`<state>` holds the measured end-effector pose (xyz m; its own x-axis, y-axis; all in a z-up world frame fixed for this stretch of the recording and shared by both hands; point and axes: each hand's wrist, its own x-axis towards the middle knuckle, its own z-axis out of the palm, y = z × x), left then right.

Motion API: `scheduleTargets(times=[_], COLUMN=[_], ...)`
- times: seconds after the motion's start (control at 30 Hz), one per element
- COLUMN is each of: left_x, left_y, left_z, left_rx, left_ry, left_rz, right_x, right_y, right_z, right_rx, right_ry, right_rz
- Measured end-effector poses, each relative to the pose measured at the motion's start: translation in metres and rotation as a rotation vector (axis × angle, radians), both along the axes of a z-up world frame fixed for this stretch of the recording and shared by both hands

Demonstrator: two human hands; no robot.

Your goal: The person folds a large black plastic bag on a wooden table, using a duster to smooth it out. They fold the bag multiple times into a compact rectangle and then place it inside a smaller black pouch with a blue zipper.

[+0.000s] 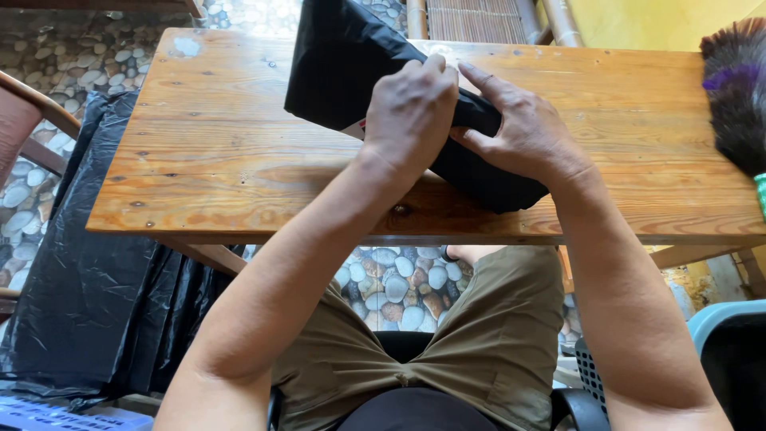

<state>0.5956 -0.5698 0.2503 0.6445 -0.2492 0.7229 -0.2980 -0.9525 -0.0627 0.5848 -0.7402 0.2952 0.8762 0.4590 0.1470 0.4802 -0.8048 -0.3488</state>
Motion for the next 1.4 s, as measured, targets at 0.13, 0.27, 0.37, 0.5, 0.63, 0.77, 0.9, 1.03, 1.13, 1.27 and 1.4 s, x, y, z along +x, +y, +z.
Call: scheduleTargets(times=[0.13, 0.27, 0.37, 0.5, 0.63, 0.77, 0.9, 1.03, 1.13, 1.27, 1.4], left_x=[-0.012, -0.022, -0.034, -0.056, -0.036, -0.031, -0.017, -0.011, -0.008, -0.006, -0.007], left_y=[-0.018, -0.026, -0.022, -0.002, 0.034, 0.049, 0.056, 0.059, 0.060, 0.056, 0.056], left_z=[-0.011, -0.012, -0.017, -0.019, -0.042, -0.031, -0.020, -0.022, -0.034, -0.043, -0.039], left_rx=[0.060, 0.119, -0.043, -0.697, -1.104, -1.433, -1.190, -1.035, -1.016, -1.044, -1.020], left_ry=[-0.179, -0.259, -0.159, -0.196, -0.120, 0.569, 0.444, 0.391, 0.473, 0.482, 0.529], left_rz=[0.072, 0.077, -0.103, -0.265, -0.100, -0.894, -1.034, -0.810, -0.752, -0.780, -0.808], right_x=[0.003, 0.001, 0.009, -0.002, -0.002, -0.001, 0.020, 0.021, 0.018, 0.019, 0.018], right_y=[-0.001, -0.001, -0.012, -0.025, -0.032, -0.026, -0.021, -0.017, -0.016, -0.026, -0.034], right_z=[-0.008, -0.009, -0.019, -0.009, -0.017, -0.034, -0.068, -0.082, -0.083, -0.089, -0.082], right_rx=[0.013, 0.088, 0.165, 0.491, 0.760, 0.912, 1.197, 1.229, 1.187, 1.079, 0.903], right_ry=[-0.048, -0.082, -0.118, -0.013, 0.033, 0.020, 0.017, 0.068, 0.101, 0.071, 0.028], right_rz=[0.048, 0.086, 0.098, 0.135, 0.248, 0.229, 0.356, 0.406, 0.320, 0.297, 0.262])
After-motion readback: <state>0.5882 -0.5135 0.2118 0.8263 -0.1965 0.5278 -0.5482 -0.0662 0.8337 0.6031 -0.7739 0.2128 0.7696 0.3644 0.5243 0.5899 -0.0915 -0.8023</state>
